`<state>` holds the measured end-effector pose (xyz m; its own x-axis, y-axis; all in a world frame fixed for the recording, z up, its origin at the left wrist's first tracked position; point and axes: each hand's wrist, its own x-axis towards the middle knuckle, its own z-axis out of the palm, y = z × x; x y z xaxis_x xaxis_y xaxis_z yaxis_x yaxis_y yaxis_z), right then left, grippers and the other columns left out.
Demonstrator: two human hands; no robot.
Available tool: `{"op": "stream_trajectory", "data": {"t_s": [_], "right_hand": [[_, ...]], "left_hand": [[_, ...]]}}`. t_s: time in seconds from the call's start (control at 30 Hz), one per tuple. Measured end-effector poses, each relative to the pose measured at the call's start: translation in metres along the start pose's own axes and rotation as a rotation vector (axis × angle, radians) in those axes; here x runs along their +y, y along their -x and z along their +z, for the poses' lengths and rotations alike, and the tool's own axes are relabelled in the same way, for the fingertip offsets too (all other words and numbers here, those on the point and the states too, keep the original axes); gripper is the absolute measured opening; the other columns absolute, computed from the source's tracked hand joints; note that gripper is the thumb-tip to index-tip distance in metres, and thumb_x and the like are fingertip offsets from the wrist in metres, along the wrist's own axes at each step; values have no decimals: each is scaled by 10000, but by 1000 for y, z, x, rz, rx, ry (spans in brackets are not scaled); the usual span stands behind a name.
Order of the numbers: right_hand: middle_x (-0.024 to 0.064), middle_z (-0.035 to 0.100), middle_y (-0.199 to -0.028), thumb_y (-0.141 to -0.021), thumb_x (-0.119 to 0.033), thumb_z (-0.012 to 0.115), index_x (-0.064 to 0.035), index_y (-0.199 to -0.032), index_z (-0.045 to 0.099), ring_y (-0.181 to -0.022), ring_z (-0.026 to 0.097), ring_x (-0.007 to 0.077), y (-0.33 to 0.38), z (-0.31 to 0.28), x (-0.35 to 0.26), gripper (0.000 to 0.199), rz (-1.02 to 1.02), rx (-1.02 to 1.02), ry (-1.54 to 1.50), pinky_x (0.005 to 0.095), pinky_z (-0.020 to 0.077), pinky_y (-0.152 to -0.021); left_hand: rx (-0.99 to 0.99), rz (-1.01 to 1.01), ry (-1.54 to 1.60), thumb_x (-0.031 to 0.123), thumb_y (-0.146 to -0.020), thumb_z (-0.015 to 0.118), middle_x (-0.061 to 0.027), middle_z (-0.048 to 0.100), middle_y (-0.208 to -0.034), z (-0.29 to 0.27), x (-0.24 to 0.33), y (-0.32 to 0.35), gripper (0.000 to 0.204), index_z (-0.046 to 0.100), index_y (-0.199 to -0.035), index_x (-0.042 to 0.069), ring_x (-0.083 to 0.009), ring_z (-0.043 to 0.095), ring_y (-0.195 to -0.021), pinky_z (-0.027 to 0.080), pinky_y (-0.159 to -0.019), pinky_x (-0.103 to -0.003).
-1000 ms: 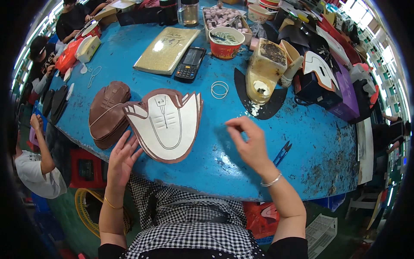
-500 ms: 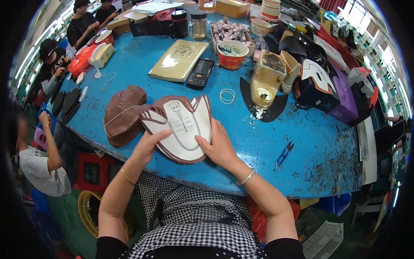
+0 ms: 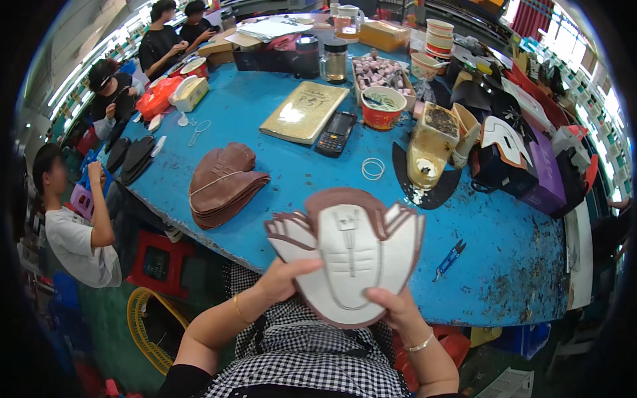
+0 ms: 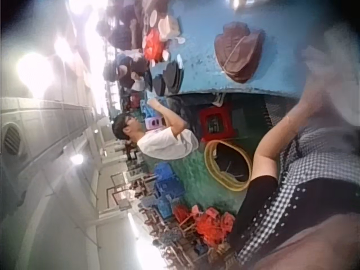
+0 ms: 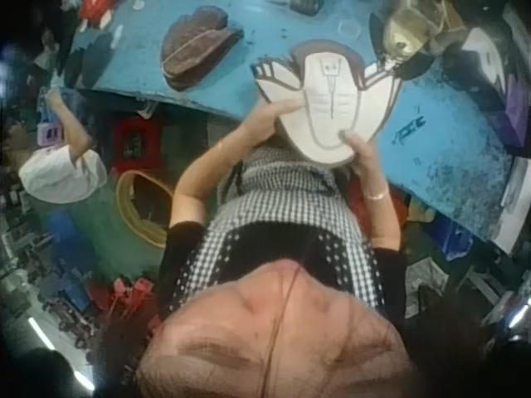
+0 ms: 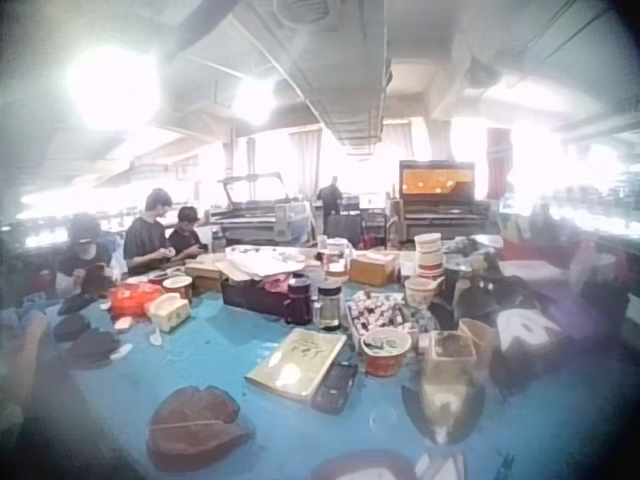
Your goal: Applying adhesive glue to white shoe upper components using a small brush.
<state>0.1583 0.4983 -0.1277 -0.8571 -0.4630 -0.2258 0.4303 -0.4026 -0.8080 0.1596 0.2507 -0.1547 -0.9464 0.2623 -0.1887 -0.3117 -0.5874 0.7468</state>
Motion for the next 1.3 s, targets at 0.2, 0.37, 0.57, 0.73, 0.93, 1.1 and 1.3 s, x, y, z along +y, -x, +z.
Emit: {"op": "stream_trajectory", "data": {"t_s": [0.2, 0.37, 0.57, 0.73, 0.93, 1.1, 1.3], "right_hand": [[223, 613, -1360, -907, -237, 619, 92, -1432, 474, -1211, 646, 338, 52, -97, -15, 636, -308, 308, 83, 438, 537, -1042], [185, 587, -1410, -1010, -237, 580, 55, -1481, 437, -1244, 620, 279, 97, -216, -90, 573, -628, 518, -8, 422, 487, -1103], [110, 625, -1371, -982, -314, 668, 3, -1452, 504, -1216, 628, 238, 106, -335, -130, 590, -630, 798, -15, 400, 534, -979], [98, 638, -1347, -958, -333, 703, -8, -1431, 529, -1186, 643, 232, 123, -387, -104, 600, -430, 801, 92, 391, 544, -951], [89, 713, -1119, -971, -504, 668, -4, -1249, 619, -971, 710, 186, 118, -336, -108, 575, -302, 887, 366, 357, 592, -731], [-17, 484, -526, -1037, -506, 564, -111, -797, 541, -418, 454, 59, 166, -367, -97, 463, -113, 1231, 592, 204, 304, -377], [-64, 401, -642, -1086, -238, 514, -129, -906, 557, -527, 338, 27, 109, -228, -64, 215, -661, 973, 590, 218, 245, -455]], "left_hand": [[-216, 219, -601, 252, -915, 773, -203, 435, -1524, 24, 13, -10, 787, 359, -1544, 23, -261, 449, -1424, 444, -1113, -434], [323, 609, -897, 129, -910, 740, -117, 535, -1421, -72, 91, -19, 590, 491, -1438, 46, -232, 513, -1329, 461, -1084, -393], [1004, 626, -1015, 231, -935, 730, -157, 494, -1444, -216, 157, -1, 536, 541, -1403, 49, -265, 479, -1353, 448, -1086, -382], [1019, 117, -1011, 478, -877, 780, -170, 583, -1291, -235, 172, 13, 759, 530, -1386, -27, -266, 601, -1145, 524, -886, -369], [863, -367, -907, 577, -790, 825, -45, 654, -980, -235, 199, 25, 816, 593, -1279, -32, -146, 572, -764, 427, -638, -296], [765, -17, -702, 438, -823, 839, -54, 685, -1011, -210, 165, 15, 633, 614, -1219, -2, -161, 651, -819, 516, -713, -279], [684, 530, -333, 135, -807, 809, -146, 637, -1246, -143, 147, 6, 687, 469, -1385, -15, -277, 637, -1152, 522, -1007, -399]]}}
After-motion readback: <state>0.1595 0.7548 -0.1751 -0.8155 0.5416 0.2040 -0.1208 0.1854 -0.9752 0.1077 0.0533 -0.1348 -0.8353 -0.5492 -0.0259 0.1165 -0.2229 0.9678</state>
